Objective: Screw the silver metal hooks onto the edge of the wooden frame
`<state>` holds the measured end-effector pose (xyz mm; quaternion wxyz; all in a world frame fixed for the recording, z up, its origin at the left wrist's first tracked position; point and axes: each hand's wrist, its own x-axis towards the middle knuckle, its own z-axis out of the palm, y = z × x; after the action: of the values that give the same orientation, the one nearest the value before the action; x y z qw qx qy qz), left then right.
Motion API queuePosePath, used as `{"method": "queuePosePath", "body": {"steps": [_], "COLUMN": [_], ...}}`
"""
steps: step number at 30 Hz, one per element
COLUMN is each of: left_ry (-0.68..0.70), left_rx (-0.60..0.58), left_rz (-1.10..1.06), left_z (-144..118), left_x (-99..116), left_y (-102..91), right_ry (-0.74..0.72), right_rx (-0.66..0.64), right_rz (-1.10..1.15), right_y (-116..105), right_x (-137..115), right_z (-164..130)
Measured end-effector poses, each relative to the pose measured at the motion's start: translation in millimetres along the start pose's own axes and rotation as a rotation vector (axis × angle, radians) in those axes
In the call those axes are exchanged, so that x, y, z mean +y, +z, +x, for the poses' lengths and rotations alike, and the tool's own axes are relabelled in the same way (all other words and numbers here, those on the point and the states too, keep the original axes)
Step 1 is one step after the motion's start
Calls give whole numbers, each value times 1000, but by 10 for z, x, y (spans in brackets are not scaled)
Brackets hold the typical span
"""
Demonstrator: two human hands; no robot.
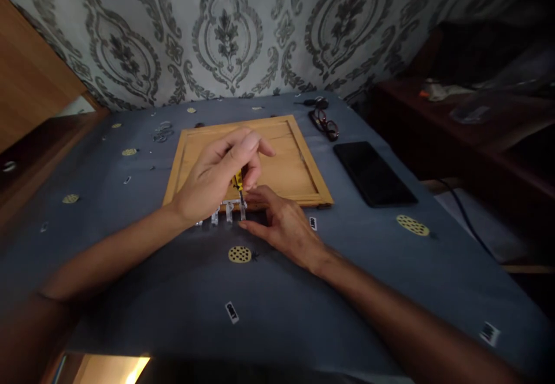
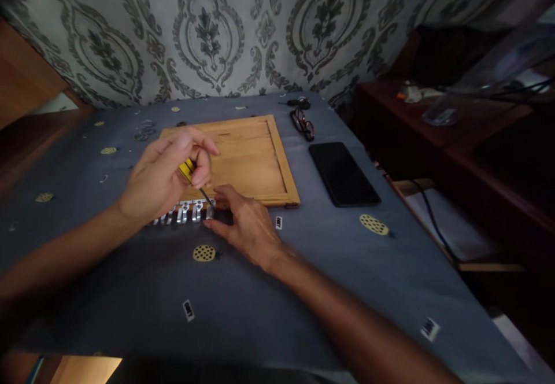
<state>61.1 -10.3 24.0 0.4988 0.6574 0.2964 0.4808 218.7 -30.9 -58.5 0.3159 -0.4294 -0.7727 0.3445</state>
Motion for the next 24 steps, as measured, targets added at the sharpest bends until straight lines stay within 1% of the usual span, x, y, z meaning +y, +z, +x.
{"method": "queuePosePath", "body": {"steps": [4, 9, 11, 14, 18, 20, 24], "left_ry": [-9, -4, -19, -37, -50, -71, -84], "left_rx": [27, 91, 81, 9, -208, -289, -319], "left_rz": [-21, -119, -156, -189, -242, -244, -172], "left_z": [-41, -9, 22, 77, 156, 186, 188], "left_x": [23, 69, 70, 58, 56, 66, 88], "left_y": [-6, 85, 119, 130, 68, 28, -28], "right_ry": [3, 24, 31, 38, 37, 32, 29], "right_rx": [7, 12, 12, 1, -11, -2, 13], "right_rz": [-5, -14, -10, 1, 33, 50, 36], "right_y": [6, 7, 3, -6, -16, -15, -6], "right_x": [6, -12, -22, -38, -49, -47, -36], "right_z": [1, 4, 7, 10, 12, 11, 7]}}
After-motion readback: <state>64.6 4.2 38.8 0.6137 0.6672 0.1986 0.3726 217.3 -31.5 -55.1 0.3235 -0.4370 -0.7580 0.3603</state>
